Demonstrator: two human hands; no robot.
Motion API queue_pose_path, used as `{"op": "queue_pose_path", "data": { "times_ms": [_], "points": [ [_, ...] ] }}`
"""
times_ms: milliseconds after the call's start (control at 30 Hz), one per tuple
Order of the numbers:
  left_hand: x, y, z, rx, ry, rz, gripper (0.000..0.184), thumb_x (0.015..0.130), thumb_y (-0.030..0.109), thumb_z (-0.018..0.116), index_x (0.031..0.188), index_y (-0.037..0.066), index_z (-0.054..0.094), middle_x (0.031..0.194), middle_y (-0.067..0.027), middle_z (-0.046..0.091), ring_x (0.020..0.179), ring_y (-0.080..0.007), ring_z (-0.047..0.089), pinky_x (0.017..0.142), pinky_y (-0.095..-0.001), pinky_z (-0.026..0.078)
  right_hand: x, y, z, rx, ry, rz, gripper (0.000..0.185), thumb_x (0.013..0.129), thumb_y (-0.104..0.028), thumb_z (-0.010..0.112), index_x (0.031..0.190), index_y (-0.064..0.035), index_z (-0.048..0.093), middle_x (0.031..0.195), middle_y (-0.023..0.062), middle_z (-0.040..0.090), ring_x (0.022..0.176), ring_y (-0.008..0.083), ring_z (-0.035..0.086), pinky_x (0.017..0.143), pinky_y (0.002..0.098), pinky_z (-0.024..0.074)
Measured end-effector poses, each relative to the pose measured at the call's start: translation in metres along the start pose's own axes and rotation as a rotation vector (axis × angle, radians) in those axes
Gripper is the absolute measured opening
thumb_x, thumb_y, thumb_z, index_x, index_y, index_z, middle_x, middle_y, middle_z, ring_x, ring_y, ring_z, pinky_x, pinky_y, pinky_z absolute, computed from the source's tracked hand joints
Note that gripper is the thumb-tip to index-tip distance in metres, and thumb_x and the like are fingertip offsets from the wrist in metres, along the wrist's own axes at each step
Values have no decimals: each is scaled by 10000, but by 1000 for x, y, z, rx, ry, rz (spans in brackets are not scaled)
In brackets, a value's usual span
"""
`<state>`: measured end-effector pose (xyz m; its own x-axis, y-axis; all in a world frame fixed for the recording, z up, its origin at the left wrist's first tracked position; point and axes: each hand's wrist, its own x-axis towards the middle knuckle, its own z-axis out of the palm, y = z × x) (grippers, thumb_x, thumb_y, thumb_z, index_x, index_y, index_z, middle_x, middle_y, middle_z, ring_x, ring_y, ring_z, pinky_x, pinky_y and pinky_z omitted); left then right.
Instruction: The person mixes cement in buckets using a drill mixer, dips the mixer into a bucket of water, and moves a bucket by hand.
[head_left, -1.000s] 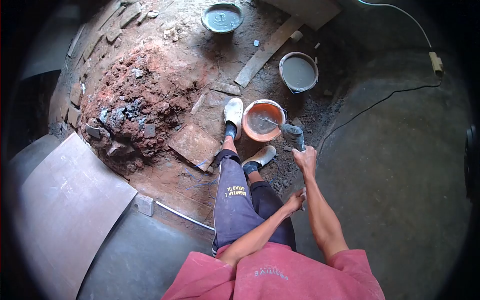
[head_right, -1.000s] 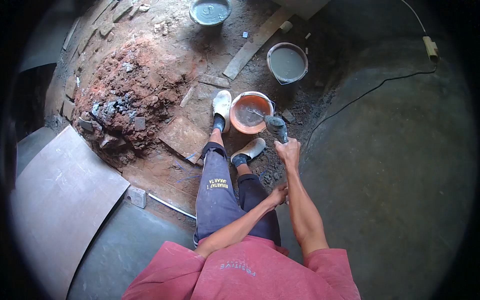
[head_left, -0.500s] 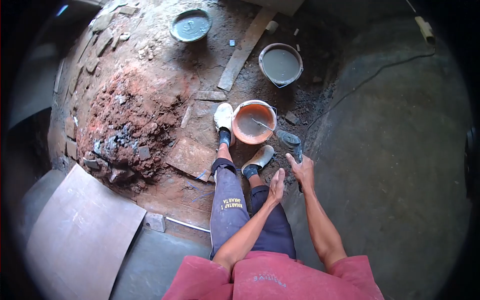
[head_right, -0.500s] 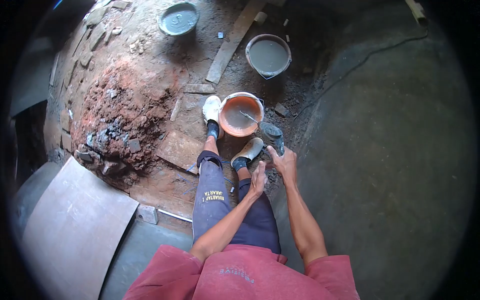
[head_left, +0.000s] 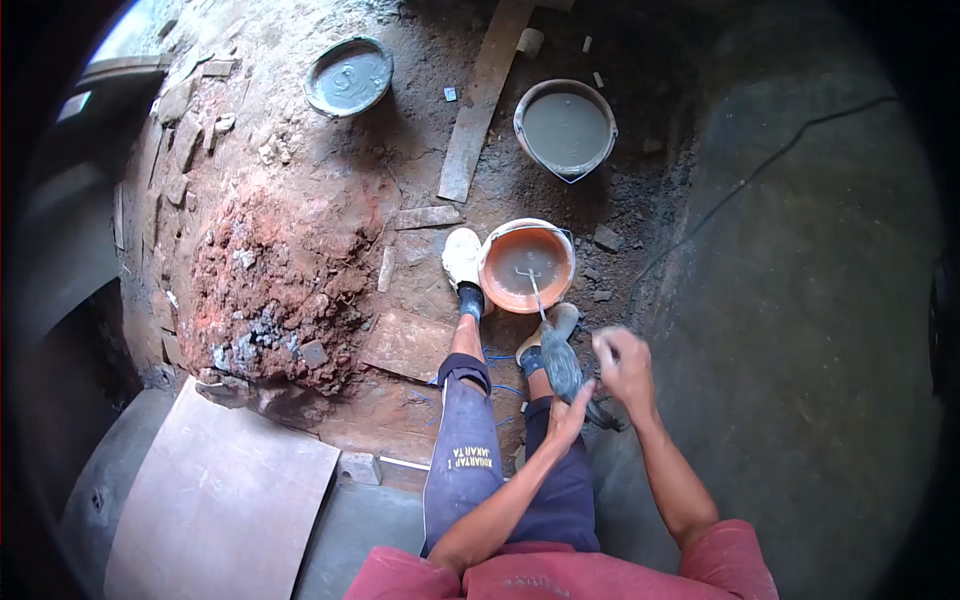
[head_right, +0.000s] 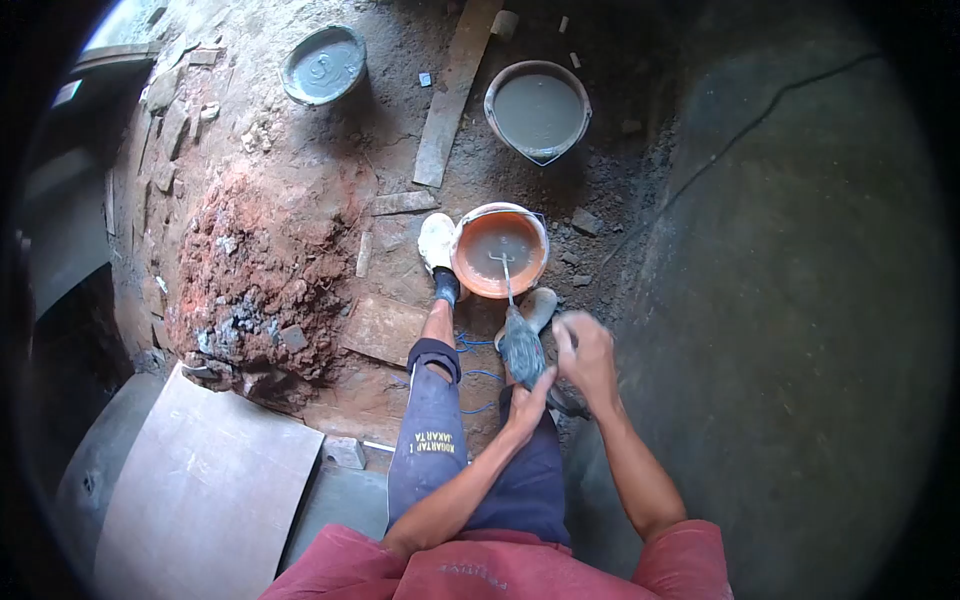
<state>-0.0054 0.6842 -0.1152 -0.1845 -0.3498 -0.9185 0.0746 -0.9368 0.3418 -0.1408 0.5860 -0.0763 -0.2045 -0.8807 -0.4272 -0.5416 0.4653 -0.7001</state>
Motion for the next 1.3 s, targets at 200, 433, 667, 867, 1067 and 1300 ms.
{"op": "queue_pose_path", "data": {
  "times_ms": [200,433,667,867,1067,1300],
  "points": [
    [-6,-23,-12,85,-28,-55,484,879,413,698,1116,-5,640,1012,-82,671,942,-188,613,854,-345,489,164,132,136,-155,99,117,479,852,-150,669,1294,-5,559,1299,220,573,1232,352,545,1045,450,427],
    [-20,26,-15,21,-111,-53,327,894,215,677,1141,9,619,1062,-54,654,996,-159,601,904,-327,474,195,150,163,-357,-52,223,571,778,-128,755,1302,-56,539,1235,180,576,1196,346,529,1007,500,400],
    [-17,6,-22,65,-171,-54,322,888,182,663,1154,8,615,1049,-66,663,981,-165,617,894,-332,489,109,109,149,-3,-159,225,260,687,-197,834,720,-36,633,713,173,668,687,301,672,658,420,519],
    [-39,-1,-7,161,-207,-9,296,881,184,673,1108,-1,633,1007,-73,671,909,-162,624,826,-340,510,83,101,107,46,-51,339,302,724,-252,801,738,-20,608,706,172,646,659,305,633,658,439,493],
    [-19,6,26,146,-297,50,179,899,159,654,992,24,584,853,-34,596,793,-141,590,738,-318,506,87,138,72,43,-80,371,364,785,-347,769,726,-17,625,624,72,586,589,173,529,578,368,437],
    [21,19,68,370,-249,134,448,885,227,668,1216,-26,501,1045,-113,595,960,-200,572,887,-348,471,105,196,34,40,-110,492,554,940,-535,547,797,-18,687,687,86,656,666,188,622,661,373,472]
  ]
}}
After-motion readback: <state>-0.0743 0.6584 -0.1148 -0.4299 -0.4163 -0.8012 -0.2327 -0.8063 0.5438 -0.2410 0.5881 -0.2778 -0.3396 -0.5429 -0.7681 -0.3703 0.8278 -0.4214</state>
